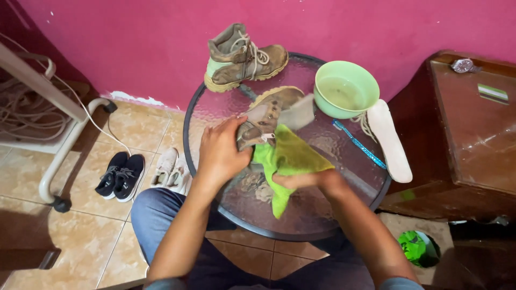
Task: The person wipes the sole and upper of a brown hiking boot with a green cloth. They rotate the boot to clean different sides, then place it on the table next to its pair.
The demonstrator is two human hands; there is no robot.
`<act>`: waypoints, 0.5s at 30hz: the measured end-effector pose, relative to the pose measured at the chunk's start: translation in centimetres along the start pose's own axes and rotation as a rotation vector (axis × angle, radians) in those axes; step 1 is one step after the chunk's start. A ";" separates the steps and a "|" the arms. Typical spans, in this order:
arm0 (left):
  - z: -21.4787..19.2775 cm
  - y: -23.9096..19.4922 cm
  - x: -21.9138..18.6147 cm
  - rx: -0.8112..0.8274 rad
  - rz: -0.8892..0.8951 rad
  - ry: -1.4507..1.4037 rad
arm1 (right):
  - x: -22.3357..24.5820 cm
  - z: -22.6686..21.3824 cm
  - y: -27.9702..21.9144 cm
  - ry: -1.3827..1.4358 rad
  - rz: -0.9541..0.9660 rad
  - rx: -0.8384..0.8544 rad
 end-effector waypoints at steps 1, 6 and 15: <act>0.3 0.8 -0.3 0.000 -0.007 -0.002 | 0.0 0.4 -0.2 0.003 0.000 0.006; -2.3 1.0 -6.5 0.105 0.278 0.098 | -2.5 2.7 -1.2 0.089 0.172 0.211; 1.0 0.2 -2.6 -0.283 0.563 -0.304 | -4.6 7.0 2.3 0.223 0.488 0.430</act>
Point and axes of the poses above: each hand's wrist, its own y-axis towards the middle knuckle, its own z-axis out of the palm, x = y × z, the point moved 9 cm from there along y, towards the middle knuckle
